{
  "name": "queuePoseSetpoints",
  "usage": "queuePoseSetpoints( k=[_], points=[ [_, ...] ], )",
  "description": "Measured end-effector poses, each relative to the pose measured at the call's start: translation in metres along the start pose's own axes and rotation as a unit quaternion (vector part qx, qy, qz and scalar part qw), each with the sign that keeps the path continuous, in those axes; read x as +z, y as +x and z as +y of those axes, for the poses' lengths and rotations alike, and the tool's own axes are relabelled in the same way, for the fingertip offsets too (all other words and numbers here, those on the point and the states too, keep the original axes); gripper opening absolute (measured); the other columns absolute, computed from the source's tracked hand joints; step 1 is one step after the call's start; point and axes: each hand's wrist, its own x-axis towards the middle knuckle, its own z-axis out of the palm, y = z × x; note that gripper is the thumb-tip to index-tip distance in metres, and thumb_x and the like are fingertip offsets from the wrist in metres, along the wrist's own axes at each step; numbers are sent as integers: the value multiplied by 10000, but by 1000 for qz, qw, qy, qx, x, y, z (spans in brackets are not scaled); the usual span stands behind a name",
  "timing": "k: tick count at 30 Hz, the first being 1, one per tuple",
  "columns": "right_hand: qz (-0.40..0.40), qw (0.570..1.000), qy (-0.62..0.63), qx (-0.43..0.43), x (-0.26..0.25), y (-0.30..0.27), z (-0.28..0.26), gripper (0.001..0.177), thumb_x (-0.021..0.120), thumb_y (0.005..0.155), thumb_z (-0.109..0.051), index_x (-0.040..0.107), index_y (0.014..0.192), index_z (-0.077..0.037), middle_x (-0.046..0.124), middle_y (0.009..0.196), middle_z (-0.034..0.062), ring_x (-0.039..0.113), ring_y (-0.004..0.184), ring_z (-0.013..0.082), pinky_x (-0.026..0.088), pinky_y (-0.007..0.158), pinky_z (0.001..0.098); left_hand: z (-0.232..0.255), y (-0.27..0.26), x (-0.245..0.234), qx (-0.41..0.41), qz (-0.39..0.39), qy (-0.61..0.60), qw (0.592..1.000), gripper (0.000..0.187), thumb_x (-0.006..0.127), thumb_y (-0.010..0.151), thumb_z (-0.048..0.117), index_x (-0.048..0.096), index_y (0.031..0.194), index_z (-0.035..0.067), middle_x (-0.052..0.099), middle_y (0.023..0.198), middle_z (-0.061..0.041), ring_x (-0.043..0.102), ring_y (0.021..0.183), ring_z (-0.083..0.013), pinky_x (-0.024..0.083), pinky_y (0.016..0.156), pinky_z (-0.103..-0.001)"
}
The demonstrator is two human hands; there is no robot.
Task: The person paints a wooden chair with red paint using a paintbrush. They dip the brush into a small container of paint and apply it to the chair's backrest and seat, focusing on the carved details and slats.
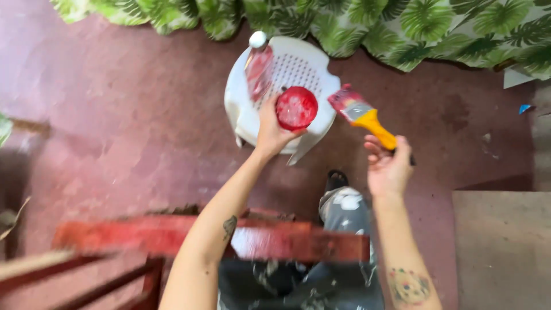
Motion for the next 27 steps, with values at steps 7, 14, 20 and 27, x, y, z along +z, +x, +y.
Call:
queuePoseSetpoints(
  k=[7,14,20,27],
  points=[
    [18,981,150,121,28,105,80,354,659,1000,-308,645,1195,-14,738,1126,163,745,879,142,508,610,213,-43,15,36,-66,-18,-32,997,1162,1025,573,358,381,1480,22,483,1432,-214,502,1334,-392,407,1159,-466],
    [0,987,109,122,-22,127,173,283,708,1046,-302,646,1208,-79,707,987,57,662,752,84,453,537,197,-51,8,36,-89,-27,-46,995,1327,1010,546,444,262,1541,-15,406,1494,-206,457,1391,-359,392,1191,-446],
    [2,900,-435,-25,50,72,109,459,705,966,-289,545,1373,-152,700,873,50,603,639,116,427,526,251,-61,-43,45,-161,107,-37,980,1114,919,733,344,219,1522,-16,256,1559,-210,303,1474,-335,275,1233,-446],
    [-45,677,-629,-380,116,92,28,318,758,976,-207,667,1245,-65,675,1013,152,662,869,232,541,738,323,-62,14,22,-171,266,45,948,837,763,737,35,275,1417,17,239,1584,-232,290,1489,-344,277,1235,-487]
  ],
)
